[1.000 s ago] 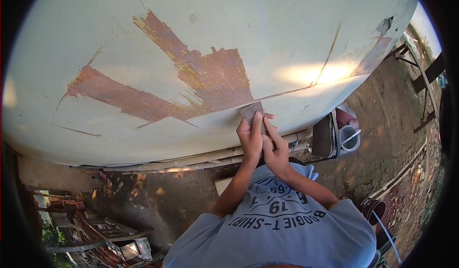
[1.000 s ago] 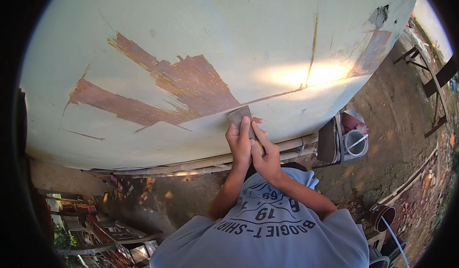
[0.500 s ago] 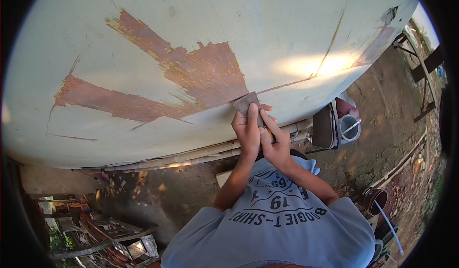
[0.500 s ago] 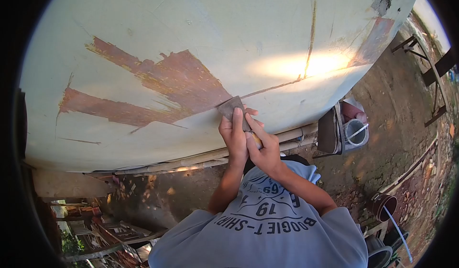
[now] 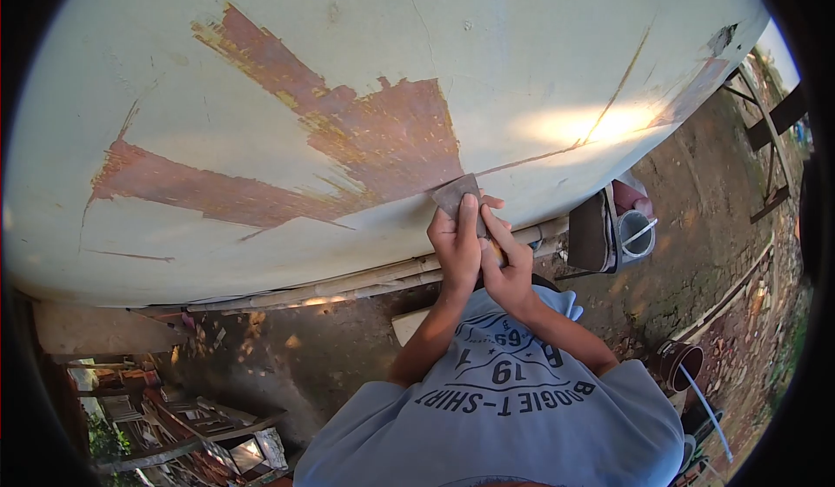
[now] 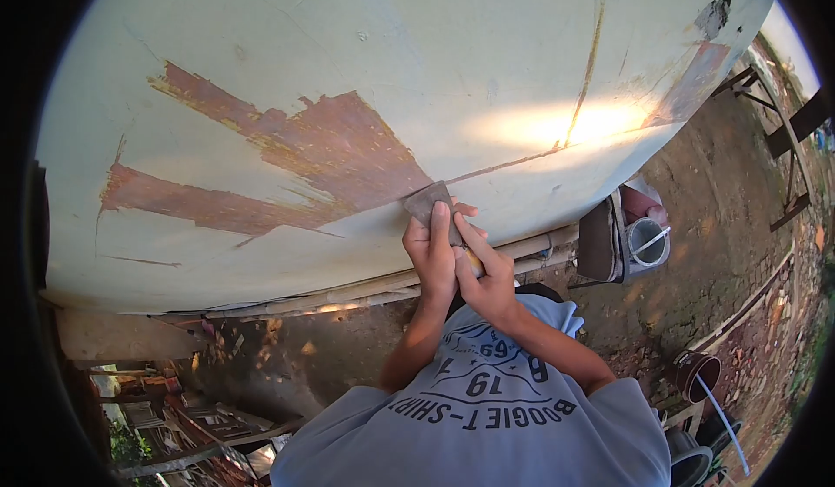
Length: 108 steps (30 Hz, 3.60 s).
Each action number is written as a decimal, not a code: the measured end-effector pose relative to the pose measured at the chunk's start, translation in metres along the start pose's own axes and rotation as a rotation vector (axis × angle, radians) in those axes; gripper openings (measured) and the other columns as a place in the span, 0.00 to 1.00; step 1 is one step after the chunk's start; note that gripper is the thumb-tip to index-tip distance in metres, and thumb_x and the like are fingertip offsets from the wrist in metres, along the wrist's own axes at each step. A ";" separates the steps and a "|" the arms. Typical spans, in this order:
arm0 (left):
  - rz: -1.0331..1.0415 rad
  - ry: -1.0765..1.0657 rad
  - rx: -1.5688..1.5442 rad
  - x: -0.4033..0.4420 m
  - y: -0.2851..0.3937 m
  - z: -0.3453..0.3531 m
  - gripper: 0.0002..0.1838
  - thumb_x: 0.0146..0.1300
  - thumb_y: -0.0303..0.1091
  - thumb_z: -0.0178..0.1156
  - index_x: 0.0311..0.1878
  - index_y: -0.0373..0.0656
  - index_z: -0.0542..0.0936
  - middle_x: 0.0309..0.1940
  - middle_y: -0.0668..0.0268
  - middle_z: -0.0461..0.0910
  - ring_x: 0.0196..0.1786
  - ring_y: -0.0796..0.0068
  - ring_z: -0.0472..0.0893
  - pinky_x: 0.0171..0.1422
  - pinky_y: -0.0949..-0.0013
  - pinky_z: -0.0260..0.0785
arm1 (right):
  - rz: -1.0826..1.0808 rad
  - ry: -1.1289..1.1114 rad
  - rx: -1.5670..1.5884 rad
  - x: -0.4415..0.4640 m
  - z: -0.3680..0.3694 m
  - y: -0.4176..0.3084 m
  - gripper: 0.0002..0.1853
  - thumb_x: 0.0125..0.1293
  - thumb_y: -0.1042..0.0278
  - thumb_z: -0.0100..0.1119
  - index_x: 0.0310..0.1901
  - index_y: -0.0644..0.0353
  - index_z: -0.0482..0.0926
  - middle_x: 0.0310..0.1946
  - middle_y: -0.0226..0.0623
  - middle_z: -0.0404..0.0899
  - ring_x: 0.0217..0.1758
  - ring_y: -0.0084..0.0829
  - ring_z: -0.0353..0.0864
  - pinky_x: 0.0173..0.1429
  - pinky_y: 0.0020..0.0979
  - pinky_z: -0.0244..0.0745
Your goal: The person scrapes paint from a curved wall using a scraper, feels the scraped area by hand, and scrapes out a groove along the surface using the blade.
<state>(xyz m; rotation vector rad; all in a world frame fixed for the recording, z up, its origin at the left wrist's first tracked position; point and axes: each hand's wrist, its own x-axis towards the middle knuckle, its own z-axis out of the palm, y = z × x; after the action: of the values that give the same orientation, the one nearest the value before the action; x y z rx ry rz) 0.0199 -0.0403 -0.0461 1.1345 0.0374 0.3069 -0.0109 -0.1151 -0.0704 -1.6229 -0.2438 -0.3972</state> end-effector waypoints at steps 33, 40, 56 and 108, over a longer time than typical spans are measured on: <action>-0.007 -0.038 0.066 0.003 0.021 0.005 0.12 0.77 0.33 0.49 0.49 0.32 0.74 0.36 0.55 0.82 0.29 0.72 0.83 0.30 0.72 0.80 | 0.071 -0.016 0.037 0.005 -0.003 -0.022 0.26 0.67 0.77 0.54 0.68 0.63 0.71 0.31 0.49 0.84 0.30 0.21 0.79 0.38 0.26 0.76; -0.017 -0.020 0.080 -0.001 0.022 0.007 0.12 0.77 0.33 0.50 0.49 0.31 0.74 0.37 0.55 0.82 0.29 0.73 0.83 0.30 0.72 0.81 | 0.075 -0.018 0.054 0.002 -0.002 -0.026 0.26 0.68 0.77 0.55 0.69 0.62 0.70 0.31 0.48 0.83 0.30 0.19 0.78 0.38 0.25 0.76; -0.099 -0.040 0.085 -0.001 0.028 0.002 0.12 0.77 0.34 0.49 0.48 0.33 0.75 0.36 0.56 0.83 0.26 0.75 0.82 0.29 0.71 0.79 | 0.040 0.029 0.073 -0.005 0.007 -0.025 0.26 0.68 0.78 0.54 0.69 0.64 0.70 0.39 0.51 0.85 0.39 0.23 0.83 0.46 0.26 0.78; -0.134 -0.033 0.049 0.002 0.019 -0.010 0.12 0.77 0.34 0.51 0.45 0.33 0.75 0.34 0.57 0.83 0.26 0.75 0.82 0.29 0.74 0.77 | 0.121 0.041 0.068 -0.015 0.019 -0.013 0.26 0.69 0.77 0.53 0.69 0.64 0.69 0.45 0.50 0.85 0.41 0.21 0.80 0.47 0.25 0.77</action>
<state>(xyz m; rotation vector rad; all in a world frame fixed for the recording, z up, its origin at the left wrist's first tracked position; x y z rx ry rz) 0.0156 -0.0232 -0.0329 1.1798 0.0917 0.1684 -0.0281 -0.0933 -0.0653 -1.5531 -0.1259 -0.3252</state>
